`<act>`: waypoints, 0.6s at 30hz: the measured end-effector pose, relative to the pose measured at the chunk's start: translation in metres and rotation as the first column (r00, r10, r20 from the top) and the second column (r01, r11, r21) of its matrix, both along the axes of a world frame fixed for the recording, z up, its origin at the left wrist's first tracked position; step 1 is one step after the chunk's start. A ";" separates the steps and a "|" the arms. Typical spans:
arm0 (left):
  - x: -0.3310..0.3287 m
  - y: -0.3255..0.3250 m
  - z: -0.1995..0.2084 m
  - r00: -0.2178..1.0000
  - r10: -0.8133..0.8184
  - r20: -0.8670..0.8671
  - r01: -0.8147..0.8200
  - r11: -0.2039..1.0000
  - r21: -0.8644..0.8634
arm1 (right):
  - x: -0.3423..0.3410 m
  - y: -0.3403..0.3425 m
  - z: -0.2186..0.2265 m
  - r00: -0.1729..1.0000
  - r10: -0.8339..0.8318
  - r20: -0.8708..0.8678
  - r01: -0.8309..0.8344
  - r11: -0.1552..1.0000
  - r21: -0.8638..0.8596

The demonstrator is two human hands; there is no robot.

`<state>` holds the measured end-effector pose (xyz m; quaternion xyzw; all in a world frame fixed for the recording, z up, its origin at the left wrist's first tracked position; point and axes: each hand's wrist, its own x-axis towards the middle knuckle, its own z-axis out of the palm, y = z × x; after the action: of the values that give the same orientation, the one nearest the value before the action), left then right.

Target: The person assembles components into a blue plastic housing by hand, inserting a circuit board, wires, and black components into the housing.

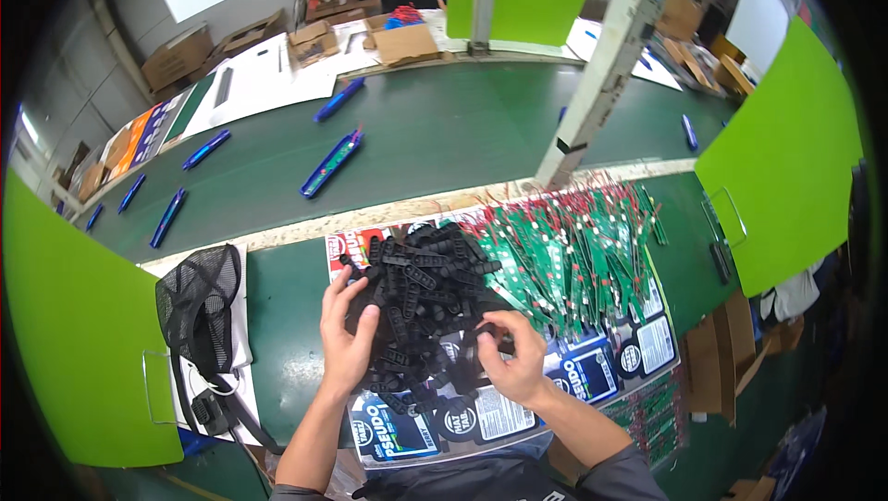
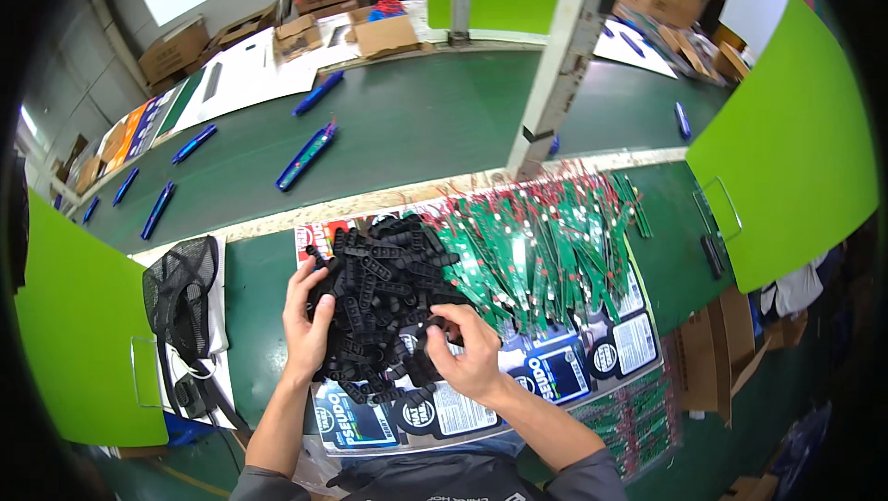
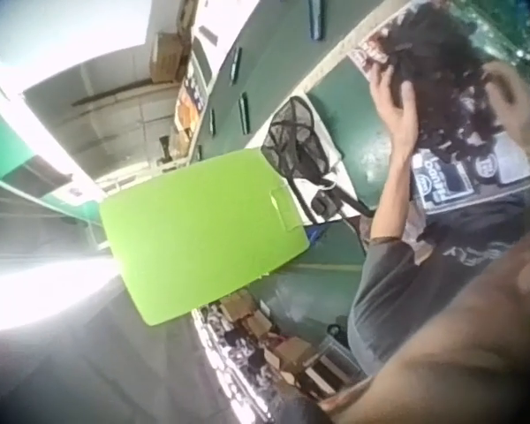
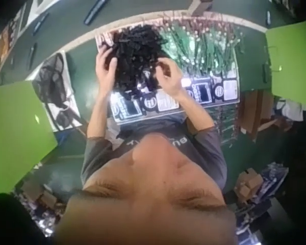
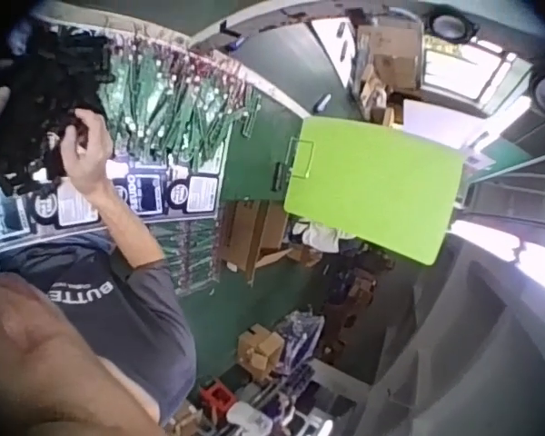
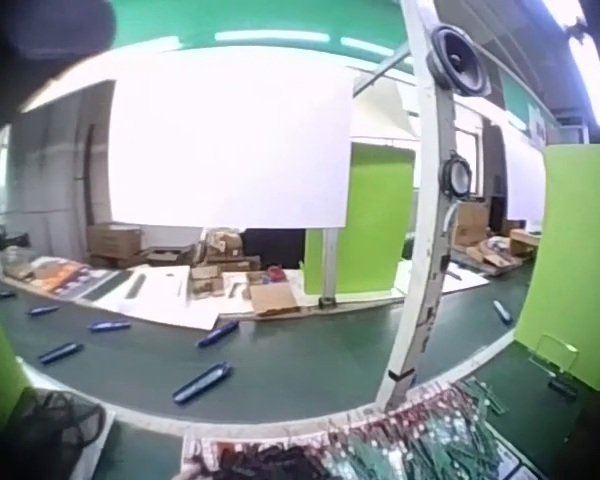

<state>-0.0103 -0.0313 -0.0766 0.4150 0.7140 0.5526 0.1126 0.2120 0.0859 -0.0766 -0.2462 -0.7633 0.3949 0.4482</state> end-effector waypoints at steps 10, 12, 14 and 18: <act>-0.002 0.001 0.001 1.000 -0.005 -0.020 0.005 1.000 -0.024 | -0.002 0.005 0.003 1.000 0.008 0.005 -0.009 0.996 0.085; -0.001 0.001 0.003 1.000 -0.014 -0.022 0.013 0.999 -0.035 | -0.002 0.005 0.004 1.000 0.006 -0.001 -0.006 0.996 0.086; -0.001 0.001 0.005 1.000 -0.017 -0.017 0.017 0.999 -0.036 | -0.001 0.005 0.003 1.000 -0.002 0.005 0.001 0.996 0.089; 0.000 0.001 0.007 1.000 -0.017 -0.005 0.017 0.999 -0.043 | -0.002 0.004 0.006 1.000 0.001 0.017 -0.002 0.997 0.080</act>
<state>-0.0104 -0.0305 -0.0700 0.4200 0.7226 0.5348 0.1241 0.2102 0.0895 -0.0706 -0.2310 -0.7825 0.3621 0.4509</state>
